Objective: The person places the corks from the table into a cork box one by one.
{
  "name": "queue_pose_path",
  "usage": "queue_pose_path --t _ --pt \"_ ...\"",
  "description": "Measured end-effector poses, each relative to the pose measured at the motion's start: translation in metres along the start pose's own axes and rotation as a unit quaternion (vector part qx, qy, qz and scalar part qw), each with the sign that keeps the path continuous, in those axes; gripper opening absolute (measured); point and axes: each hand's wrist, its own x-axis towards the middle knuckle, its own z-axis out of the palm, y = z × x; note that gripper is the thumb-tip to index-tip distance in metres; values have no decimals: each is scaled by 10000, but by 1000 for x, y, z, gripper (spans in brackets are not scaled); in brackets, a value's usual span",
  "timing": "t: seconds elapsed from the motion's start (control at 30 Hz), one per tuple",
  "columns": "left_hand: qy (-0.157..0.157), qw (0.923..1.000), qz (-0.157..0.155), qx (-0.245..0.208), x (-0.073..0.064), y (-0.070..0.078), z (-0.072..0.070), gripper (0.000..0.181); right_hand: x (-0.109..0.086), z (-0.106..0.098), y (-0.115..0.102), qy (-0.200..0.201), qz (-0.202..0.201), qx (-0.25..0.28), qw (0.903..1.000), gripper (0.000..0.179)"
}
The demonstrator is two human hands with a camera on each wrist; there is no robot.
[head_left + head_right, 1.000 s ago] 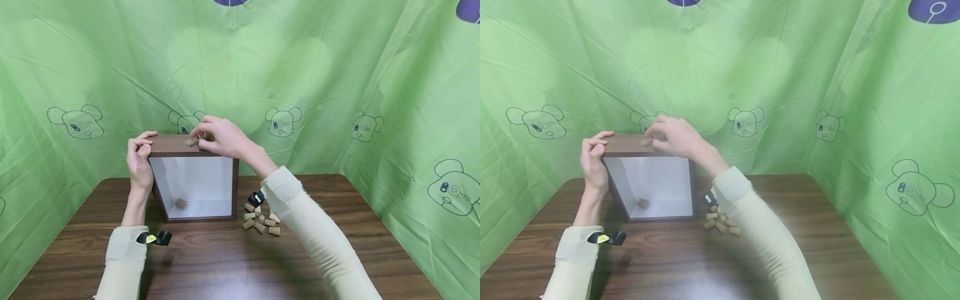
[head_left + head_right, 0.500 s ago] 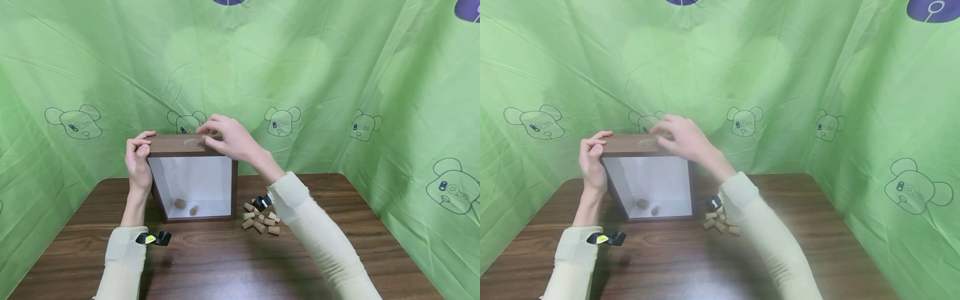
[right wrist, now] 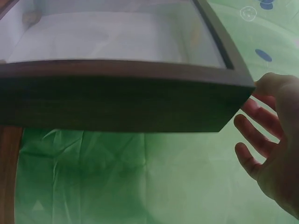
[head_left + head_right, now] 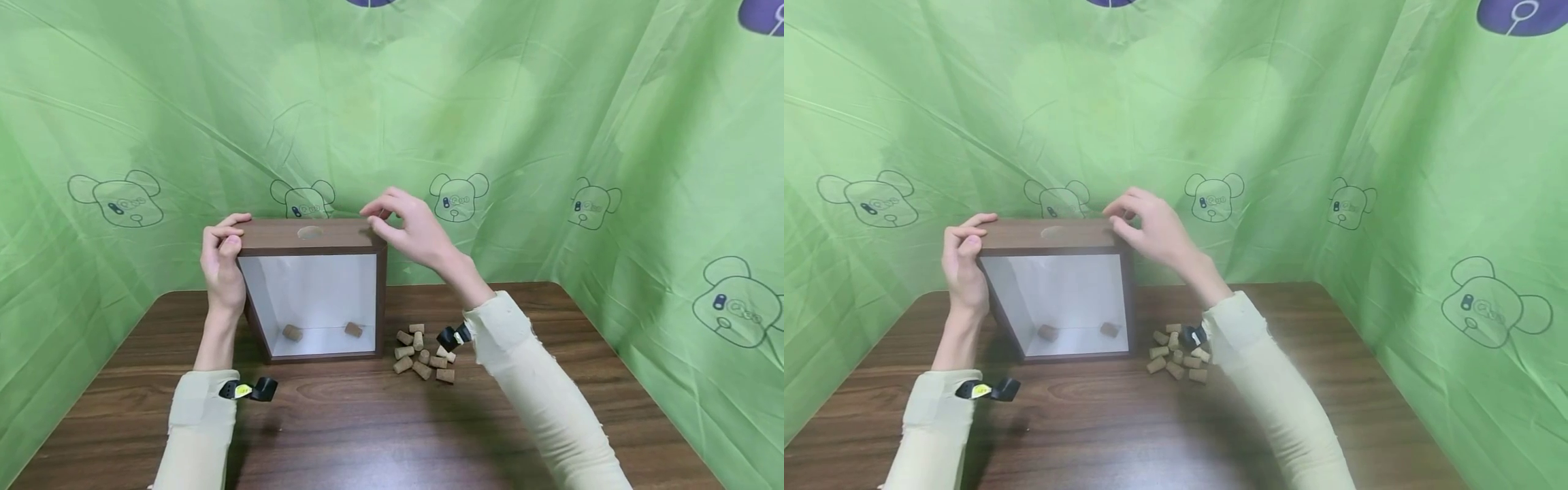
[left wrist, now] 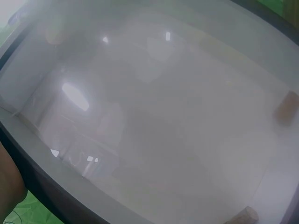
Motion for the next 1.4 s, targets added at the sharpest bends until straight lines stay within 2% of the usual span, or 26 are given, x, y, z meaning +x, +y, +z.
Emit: queue_pose_path --t 0.17,0.33,0.83,1.4 --pt "15 10000 2 3 0 0 -1 15 -9 -4 10 145 36 95 9998 20" --pt "38 10000 -25 -37 -2 -1 -2 14 -18 -7 20 265 239 91 9993 18" --pt "58 9999 -14 -81 -2 1 -4 15 -50 -6 54 -33 852 -141 9963 18" --pt "21 10000 -20 -92 -1 -1 0 15 -94 26 95 -510 1279 -24 9905 18"
